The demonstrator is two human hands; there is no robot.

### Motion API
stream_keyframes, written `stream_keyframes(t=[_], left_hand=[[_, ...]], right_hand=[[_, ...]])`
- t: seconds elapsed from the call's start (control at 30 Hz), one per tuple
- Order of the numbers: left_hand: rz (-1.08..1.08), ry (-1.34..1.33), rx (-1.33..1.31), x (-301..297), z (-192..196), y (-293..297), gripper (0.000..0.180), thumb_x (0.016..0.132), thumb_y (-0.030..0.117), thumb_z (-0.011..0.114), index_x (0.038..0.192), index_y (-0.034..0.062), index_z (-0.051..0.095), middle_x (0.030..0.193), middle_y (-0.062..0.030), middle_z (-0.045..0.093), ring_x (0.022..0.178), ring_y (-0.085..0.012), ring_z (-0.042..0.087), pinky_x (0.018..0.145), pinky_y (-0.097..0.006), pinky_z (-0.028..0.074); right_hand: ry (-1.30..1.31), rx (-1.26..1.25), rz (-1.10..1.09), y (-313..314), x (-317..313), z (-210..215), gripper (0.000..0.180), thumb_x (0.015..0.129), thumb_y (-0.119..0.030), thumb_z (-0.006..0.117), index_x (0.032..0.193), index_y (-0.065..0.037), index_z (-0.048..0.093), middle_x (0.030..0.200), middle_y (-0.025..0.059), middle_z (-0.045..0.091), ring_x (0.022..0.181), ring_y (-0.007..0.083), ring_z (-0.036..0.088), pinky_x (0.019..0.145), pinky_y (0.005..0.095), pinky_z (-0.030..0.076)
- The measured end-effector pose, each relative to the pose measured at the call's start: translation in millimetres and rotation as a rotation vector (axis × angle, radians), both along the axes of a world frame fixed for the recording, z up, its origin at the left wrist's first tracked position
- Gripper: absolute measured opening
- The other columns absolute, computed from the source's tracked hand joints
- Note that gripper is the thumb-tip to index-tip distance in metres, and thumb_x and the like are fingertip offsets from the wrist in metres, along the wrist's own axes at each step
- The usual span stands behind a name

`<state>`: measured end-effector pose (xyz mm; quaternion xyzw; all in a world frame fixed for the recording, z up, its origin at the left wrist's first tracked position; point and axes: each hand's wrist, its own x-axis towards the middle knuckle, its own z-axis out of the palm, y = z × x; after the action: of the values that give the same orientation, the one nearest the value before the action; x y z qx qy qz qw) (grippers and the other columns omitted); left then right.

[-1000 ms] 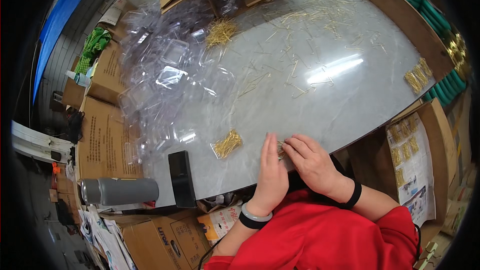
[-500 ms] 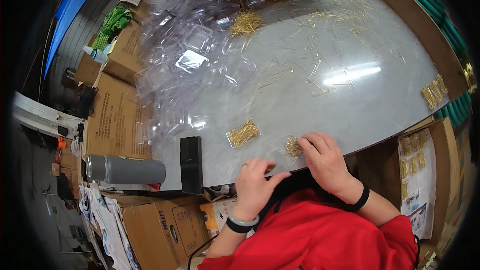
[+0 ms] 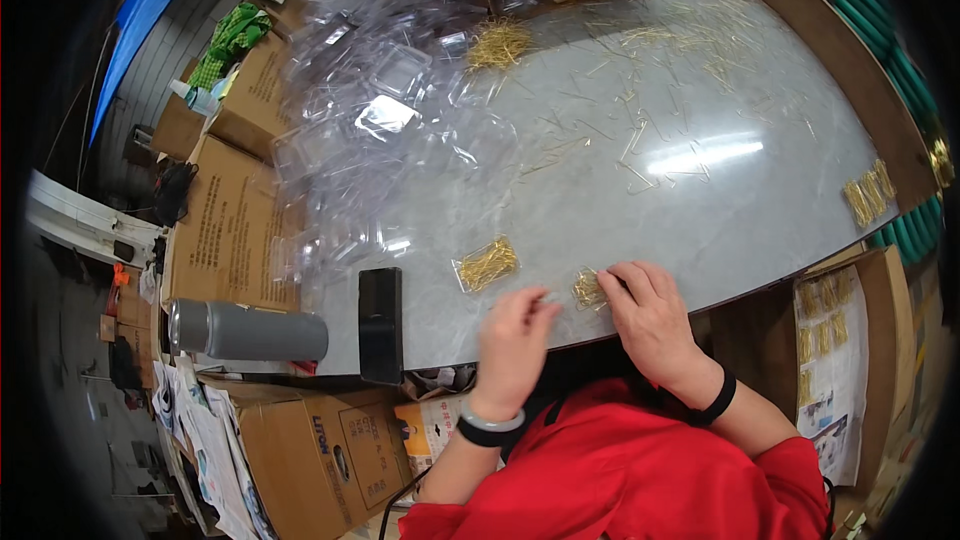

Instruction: Sorting small metal pins into plastic trays and placing the trays in a box.

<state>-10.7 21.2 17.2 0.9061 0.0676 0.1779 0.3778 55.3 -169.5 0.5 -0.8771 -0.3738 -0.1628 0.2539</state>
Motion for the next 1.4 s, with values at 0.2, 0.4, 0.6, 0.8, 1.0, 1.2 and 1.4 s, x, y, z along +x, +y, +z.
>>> stream_keyframes(t=[0.2,0.4,0.6,0.8,1.0,1.2,1.4], left_hand=[[0.353,-0.021,-0.122,-19.5,12.9,66.5,0.022,0.097,0.013,0.065,0.111,-0.0042,0.063,0.094,-0.0115,0.061,0.071,-0.0150,0.062,0.058,-0.028,0.053],[0.336,0.137,-0.237,-1.7,6.9,77.0,0.030,0.099,0.015,0.062,0.117,-0.0084,0.057,0.093,-0.0111,0.062,0.059,-0.0105,0.060,0.049,-0.026,0.052],[0.333,0.206,-0.160,6.5,3.4,79.3,0.025,0.098,0.016,0.062,0.106,-0.0072,0.060,0.085,-0.0109,0.062,0.055,-0.0102,0.058,0.044,-0.027,0.050],[0.292,0.147,-0.707,-7.1,6.3,68.6,0.014,0.102,0.013,0.058,0.099,-0.0008,0.056,0.093,-0.0092,0.062,0.070,-0.0129,0.061,0.064,-0.029,0.060],[0.127,0.215,-1.211,-58.7,28.2,39.5,0.008,0.104,0.007,0.051,0.098,0.0017,0.052,0.104,-0.0094,0.058,0.104,-0.0209,0.064,0.090,-0.044,0.060],[-0.137,0.598,-1.450,-102.9,-11.8,19.5,0.006,0.105,0.004,0.047,0.101,0.0016,0.049,0.132,-0.0182,0.056,0.120,-0.0272,0.061,0.099,-0.046,0.057],[-0.139,0.494,-1.493,-81.2,-25.8,-2.0,0.006,0.106,0.004,0.047,0.100,0.0030,0.050,0.119,-0.0104,0.054,0.110,-0.0196,0.062,0.100,-0.045,0.057]], right_hand=[[0.035,0.036,0.005,3.9,1.0,11.1,0.037,0.082,-0.009,0.070,0.118,-0.003,0.064,0.116,0.0078,0.059,0.110,0.0276,0.055,0.095,0.0409,0.044],[0.070,0.110,-0.071,9.7,5.0,11.4,0.029,0.082,-0.008,0.072,0.111,-0.008,0.066,0.111,0.0057,0.061,0.105,0.0265,0.057,0.092,0.0415,0.044],[-0.077,0.149,-0.003,6.6,4.7,-0.5,0.030,0.077,-0.004,0.070,0.107,-0.006,0.067,0.107,0.0062,0.063,0.102,0.0267,0.059,0.090,0.0413,0.047],[-0.078,0.140,0.015,5.1,5.7,-3.6,0.032,0.076,-0.003,0.068,0.108,-0.004,0.067,0.106,0.0062,0.064,0.100,0.0267,0.060,0.088,0.0396,0.048],[-0.044,0.148,-0.054,3.1,2.7,1.5,0.038,0.078,-0.002,0.066,0.116,-0.003,0.064,0.113,0.0080,0.061,0.103,0.0284,0.058,0.091,0.0398,0.048],[-0.019,0.059,-0.018,4.0,-1.5,0.1,0.037,0.078,-0.001,0.061,0.115,-0.004,0.064,0.111,0.0085,0.060,0.106,0.0289,0.057,0.093,0.0400,0.047],[-0.019,0.046,0.044,2.4,-9.5,3.9,0.037,0.077,-0.004,0.062,0.114,-0.004,0.064,0.109,0.0082,0.060,0.103,0.0285,0.057,0.089,0.0395,0.047]])
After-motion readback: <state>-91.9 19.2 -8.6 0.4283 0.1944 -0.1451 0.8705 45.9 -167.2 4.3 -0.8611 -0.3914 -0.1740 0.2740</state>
